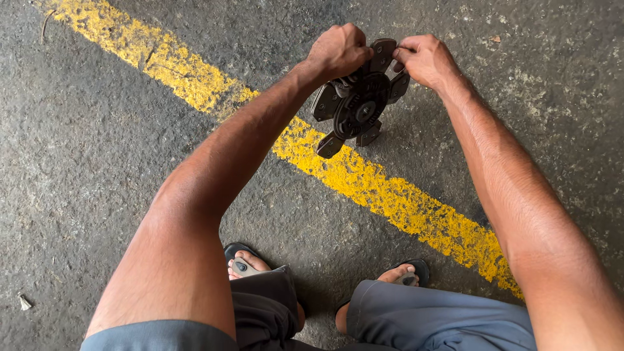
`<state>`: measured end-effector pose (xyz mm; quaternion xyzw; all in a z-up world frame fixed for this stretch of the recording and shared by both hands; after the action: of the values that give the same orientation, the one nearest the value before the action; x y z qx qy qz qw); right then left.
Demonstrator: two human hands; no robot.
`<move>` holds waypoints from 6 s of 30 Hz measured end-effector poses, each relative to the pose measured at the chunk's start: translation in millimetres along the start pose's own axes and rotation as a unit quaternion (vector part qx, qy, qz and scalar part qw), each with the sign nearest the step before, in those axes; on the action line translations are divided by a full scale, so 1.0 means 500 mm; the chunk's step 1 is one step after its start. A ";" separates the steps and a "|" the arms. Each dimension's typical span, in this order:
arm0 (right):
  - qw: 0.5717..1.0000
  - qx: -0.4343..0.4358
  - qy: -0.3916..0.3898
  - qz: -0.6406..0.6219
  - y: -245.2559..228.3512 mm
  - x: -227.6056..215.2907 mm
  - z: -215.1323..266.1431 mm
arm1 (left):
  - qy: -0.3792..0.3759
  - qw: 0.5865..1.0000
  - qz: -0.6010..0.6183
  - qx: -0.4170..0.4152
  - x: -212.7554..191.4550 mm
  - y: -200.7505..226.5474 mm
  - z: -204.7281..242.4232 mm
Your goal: The person cleans a circular mechanical component with a cloth, then places it onto a larger assembly resting on a concrete block. The person aligns and presses the parts together to complete the assembly.
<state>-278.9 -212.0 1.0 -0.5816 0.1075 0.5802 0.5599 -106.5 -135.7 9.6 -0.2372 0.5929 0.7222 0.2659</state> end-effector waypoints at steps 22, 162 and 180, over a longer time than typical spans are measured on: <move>0.999 -0.017 0.042 0.003 -0.068 0.008 0.031 | 0.033 0.995 -0.095 0.017 -0.021 -0.087 -0.021; 0.849 -0.016 -0.455 0.268 -0.114 0.475 0.235 | -0.291 0.927 -0.199 -0.127 0.246 -0.307 0.093; 0.844 -0.049 -0.433 0.312 -0.141 0.460 0.239 | -0.293 0.921 -0.090 -0.238 0.177 -0.258 0.157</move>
<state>-220.6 26.1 -108.9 -0.2334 0.0013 0.9218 0.3096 -88.7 -29.5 -128.3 -0.1236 0.2749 0.8525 0.4270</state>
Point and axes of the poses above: each hand's wrist, its own z-axis away from the middle knuckle, its own x-axis out of the palm, y = z × x, the point moved 10 cm from there along -z, towards the middle knuckle, and after that the axes turned 1 degree about y, right-handed, at the moved point
